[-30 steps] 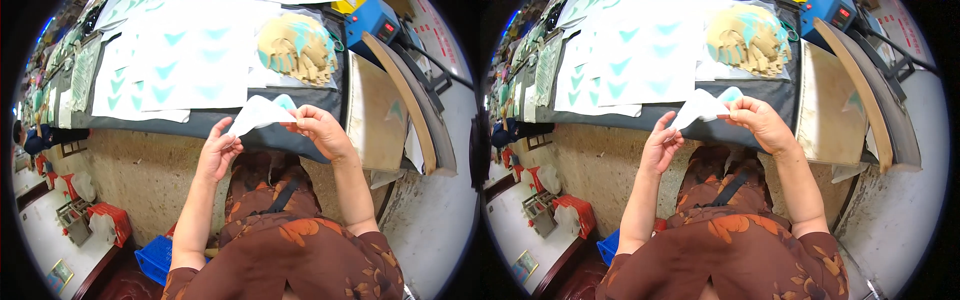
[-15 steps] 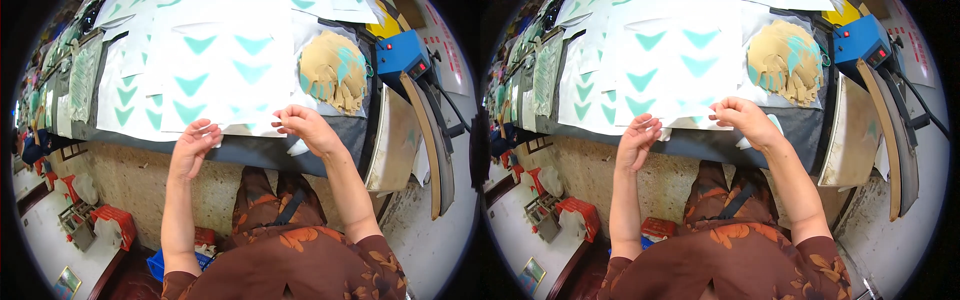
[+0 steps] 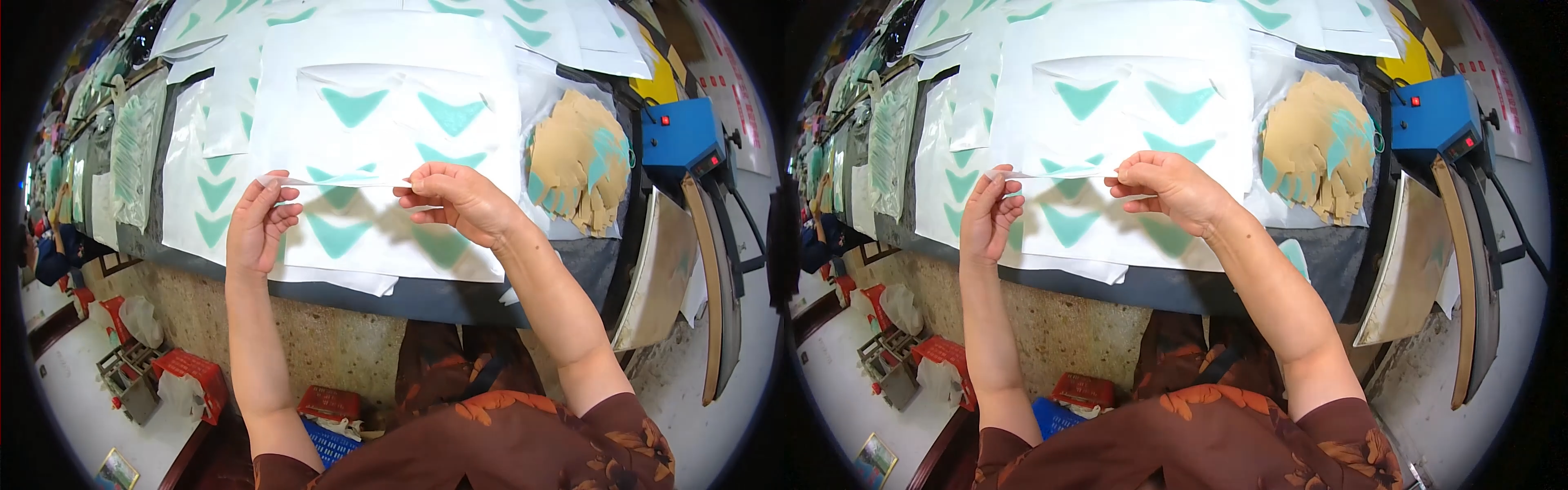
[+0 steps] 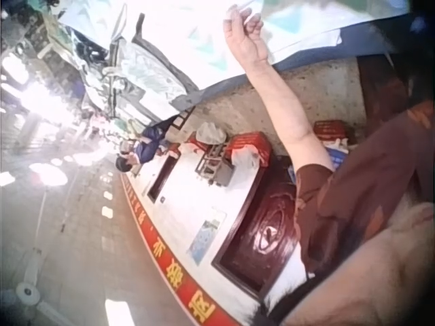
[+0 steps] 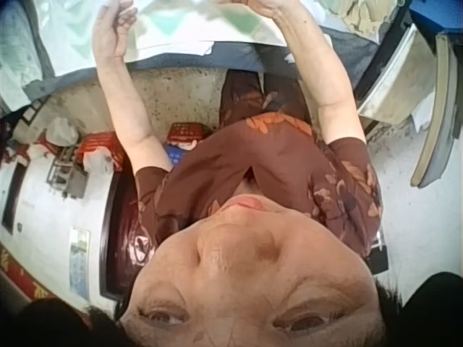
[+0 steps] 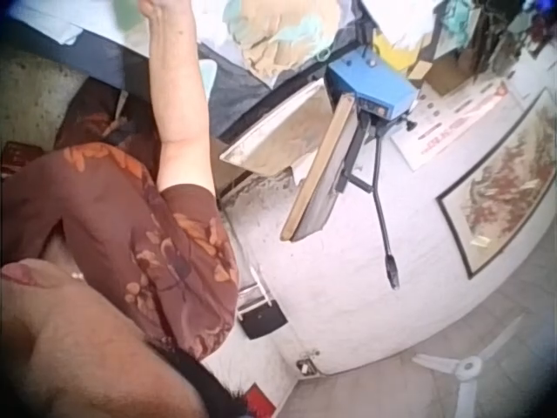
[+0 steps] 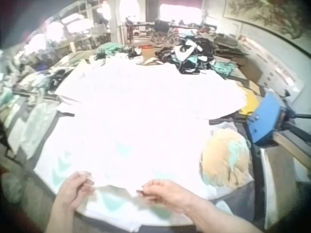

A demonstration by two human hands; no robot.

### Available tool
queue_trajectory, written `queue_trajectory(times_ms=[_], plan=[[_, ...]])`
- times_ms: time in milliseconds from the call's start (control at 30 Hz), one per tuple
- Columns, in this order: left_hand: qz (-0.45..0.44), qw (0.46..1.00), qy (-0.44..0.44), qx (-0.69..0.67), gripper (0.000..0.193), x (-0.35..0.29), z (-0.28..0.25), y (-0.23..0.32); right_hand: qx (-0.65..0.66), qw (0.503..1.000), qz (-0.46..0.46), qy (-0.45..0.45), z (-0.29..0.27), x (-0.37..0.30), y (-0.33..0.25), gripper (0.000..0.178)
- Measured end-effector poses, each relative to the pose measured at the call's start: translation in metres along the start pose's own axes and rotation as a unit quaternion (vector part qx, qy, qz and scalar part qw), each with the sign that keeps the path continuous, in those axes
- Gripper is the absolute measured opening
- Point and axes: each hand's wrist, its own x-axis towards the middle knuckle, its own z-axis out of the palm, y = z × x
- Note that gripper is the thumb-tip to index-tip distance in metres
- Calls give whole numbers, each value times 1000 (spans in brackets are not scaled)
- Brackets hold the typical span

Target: Applying heat-press decals to shoe components in a manufacturing facility.

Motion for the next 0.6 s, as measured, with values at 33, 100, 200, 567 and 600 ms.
queue_trajectory(times_ms=[33,100,200,567,600], plan=[[-1,1000,2,11,25,7,-2,3,-1,1000,1,-1,0,6,-2,16],[4,1000,8,18,25,22,-2,8,35,999,26,17,0,20,-7,10],[-26,998,47,37,26,49,-2,14,25,997,56,41,-5,50,-13,10],[64,992,27,104,22,53,12,26,-20,999,-18,47,-5,42,-43,14],[76,989,18,123,21,43,12,22,-16,999,-16,29,-14,33,-39,16]])
